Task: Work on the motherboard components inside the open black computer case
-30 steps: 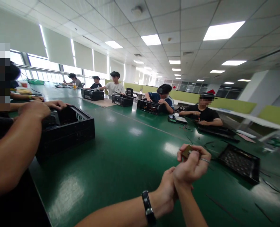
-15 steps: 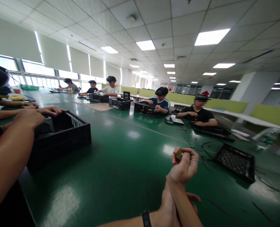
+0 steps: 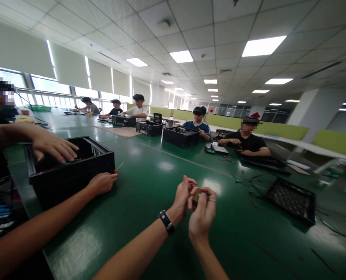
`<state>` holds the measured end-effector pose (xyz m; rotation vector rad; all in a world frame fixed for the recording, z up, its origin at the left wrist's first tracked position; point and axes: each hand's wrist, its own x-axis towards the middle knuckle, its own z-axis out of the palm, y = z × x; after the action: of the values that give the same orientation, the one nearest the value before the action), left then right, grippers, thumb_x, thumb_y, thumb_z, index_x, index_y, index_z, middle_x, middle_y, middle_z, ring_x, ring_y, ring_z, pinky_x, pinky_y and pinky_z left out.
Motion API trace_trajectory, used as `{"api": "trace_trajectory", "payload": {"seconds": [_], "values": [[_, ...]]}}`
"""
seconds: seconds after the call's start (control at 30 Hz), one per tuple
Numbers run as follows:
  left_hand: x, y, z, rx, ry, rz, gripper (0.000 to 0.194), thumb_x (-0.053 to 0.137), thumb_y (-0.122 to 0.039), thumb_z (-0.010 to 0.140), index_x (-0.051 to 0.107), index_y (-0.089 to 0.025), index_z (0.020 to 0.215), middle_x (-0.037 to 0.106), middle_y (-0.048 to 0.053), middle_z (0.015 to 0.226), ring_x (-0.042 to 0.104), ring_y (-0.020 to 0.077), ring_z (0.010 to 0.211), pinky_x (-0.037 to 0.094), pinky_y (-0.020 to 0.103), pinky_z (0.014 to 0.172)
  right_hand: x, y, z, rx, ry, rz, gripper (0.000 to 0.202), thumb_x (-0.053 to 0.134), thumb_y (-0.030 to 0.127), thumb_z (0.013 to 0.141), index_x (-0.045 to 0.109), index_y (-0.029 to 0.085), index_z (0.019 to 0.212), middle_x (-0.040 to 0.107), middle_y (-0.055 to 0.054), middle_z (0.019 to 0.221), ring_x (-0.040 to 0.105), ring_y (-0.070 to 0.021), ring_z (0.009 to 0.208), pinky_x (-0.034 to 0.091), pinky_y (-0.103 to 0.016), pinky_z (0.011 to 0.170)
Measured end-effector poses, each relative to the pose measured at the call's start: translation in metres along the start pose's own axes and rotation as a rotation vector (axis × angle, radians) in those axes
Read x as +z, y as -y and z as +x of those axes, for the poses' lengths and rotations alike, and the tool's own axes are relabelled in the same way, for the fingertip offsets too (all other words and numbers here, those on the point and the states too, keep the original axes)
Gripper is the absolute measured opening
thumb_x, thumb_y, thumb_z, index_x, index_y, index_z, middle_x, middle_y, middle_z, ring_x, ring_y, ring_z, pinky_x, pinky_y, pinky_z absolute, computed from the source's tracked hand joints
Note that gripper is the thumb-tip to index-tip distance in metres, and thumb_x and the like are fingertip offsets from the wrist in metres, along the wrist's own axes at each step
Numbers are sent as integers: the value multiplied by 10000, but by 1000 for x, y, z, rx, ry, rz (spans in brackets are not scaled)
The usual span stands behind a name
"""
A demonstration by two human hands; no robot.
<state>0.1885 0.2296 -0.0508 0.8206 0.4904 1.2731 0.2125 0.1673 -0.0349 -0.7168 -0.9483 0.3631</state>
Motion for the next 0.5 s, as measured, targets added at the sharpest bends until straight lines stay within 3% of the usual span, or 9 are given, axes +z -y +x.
{"api": "trace_trajectory", "payload": {"seconds": [0.07,0.13,0.23,0.3,0.4,0.5], "values": [[-21,-2,16,77,0,148,550,637,-707,810,528,-176,717,424,-67,512,377,76,473,312,210,499,0,-5,-5,25,66,-21,151,459,384,1035,510,249,1079,577,36,845,470,-80,505,412,-220,470],[-39,2,23,149,28,313,497,587,-642,874,527,-173,719,478,-49,509,382,82,473,324,217,508,-17,-13,-3,44,116,-88,201,450,404,1041,513,252,1156,580,24,883,498,-92,544,441,-237,504],[-58,10,21,244,68,543,268,605,-394,909,600,-157,1035,722,65,887,556,112,656,453,243,672,-77,-33,-1,40,306,-438,286,406,400,1046,530,236,1245,619,-10,918,563,-124,619,500,-282,604],[-67,12,18,297,87,695,386,616,-249,882,537,-184,1254,712,96,1137,621,134,816,489,276,795,-131,-46,-6,4,527,-736,340,371,372,1037,568,226,1273,663,-52,984,633,-169,747,541,-339,728],[-76,2,20,366,148,935,294,544,-250,939,584,-193,1225,733,62,1034,642,174,888,504,332,866,-202,-50,-21,2,757,-1025,399,339,337,1013,627,238,1271,681,-95,1148,670,-242,998,562,-402,859],[-80,-24,40,484,177,1180,232,496,-304,993,641,-199,1142,711,54,990,617,206,982,481,378,952,-233,-36,-32,56,801,-1150,407,333,340,1004,659,240,1227,687,-96,1167,677,-251,1036,583,-381,856]]}}
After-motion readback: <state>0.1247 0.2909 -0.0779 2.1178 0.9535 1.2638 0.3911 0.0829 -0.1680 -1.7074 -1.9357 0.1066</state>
